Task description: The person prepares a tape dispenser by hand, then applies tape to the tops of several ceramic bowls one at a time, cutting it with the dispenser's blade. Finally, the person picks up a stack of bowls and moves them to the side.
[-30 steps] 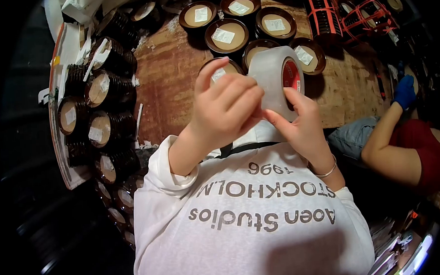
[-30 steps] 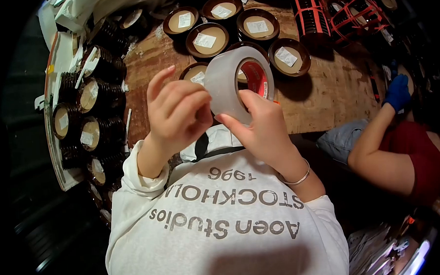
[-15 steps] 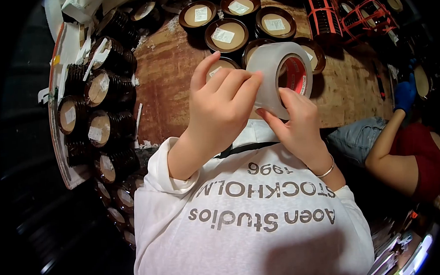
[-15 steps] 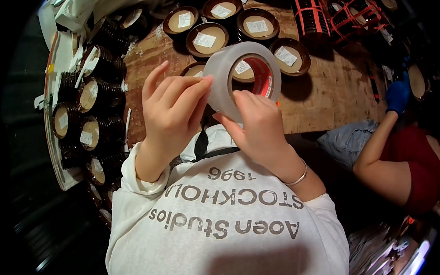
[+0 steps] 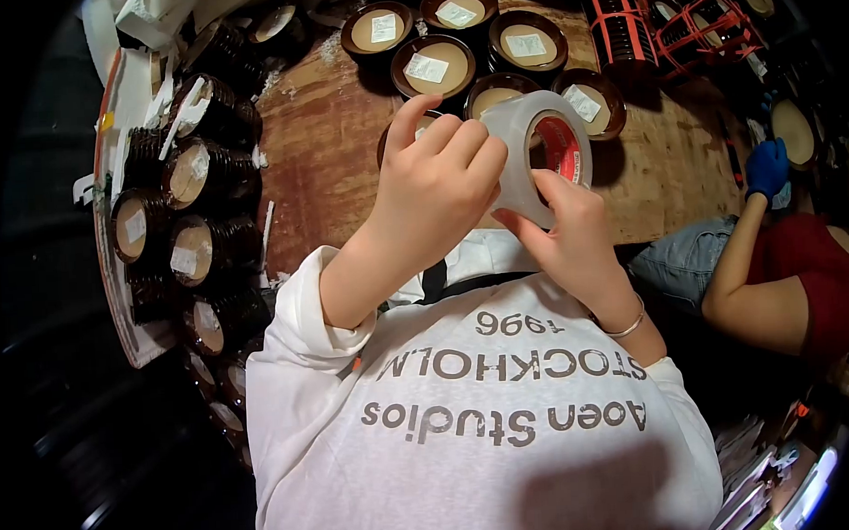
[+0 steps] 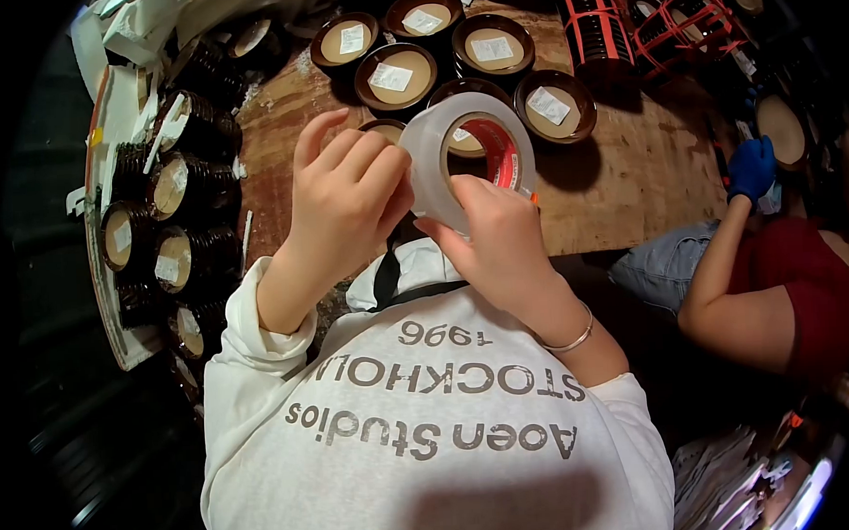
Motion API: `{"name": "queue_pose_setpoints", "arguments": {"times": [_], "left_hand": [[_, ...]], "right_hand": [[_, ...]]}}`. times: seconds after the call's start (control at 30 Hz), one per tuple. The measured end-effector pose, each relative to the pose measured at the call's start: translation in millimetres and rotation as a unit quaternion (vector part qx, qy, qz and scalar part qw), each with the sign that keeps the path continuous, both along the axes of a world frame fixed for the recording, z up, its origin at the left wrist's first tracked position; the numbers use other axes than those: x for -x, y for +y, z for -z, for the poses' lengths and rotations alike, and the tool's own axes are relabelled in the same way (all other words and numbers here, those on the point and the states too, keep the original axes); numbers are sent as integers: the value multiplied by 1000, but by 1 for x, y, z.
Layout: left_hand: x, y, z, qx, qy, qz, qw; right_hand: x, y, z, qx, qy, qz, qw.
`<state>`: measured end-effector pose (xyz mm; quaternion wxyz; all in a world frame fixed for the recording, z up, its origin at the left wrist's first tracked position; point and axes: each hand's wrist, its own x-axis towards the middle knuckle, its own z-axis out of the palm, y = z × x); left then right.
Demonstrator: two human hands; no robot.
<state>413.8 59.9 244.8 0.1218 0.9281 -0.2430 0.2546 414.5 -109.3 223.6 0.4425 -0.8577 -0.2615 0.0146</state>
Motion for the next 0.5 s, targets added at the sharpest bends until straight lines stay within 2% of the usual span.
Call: {"name": "queue_pose_setpoints", "arguments": {"times": [0.1,0.23,0.3,0.37,0.43,0.5], "left_hand": [[0,5,-3,-4,-6,39,999],[5,13,-6,-9,8,97,995],[13,17,-9,6,21,99,995],[14,22,-11,21,35,101,994],[10,27,-14,93,21,48,994],[9,30,-15,90,51,33,994]], "right_hand": [[0,0,-6,-48,43,-7,998],[0,-6,-7,-7,77,-18,997],[-2,-7,-3,-89,88,-2,992],[-3,-13,3,-104,94,-2,990],[-3,-13,3,-118,100,-2,988],[-1,-11,-2,-216,144,-26,965]]}}
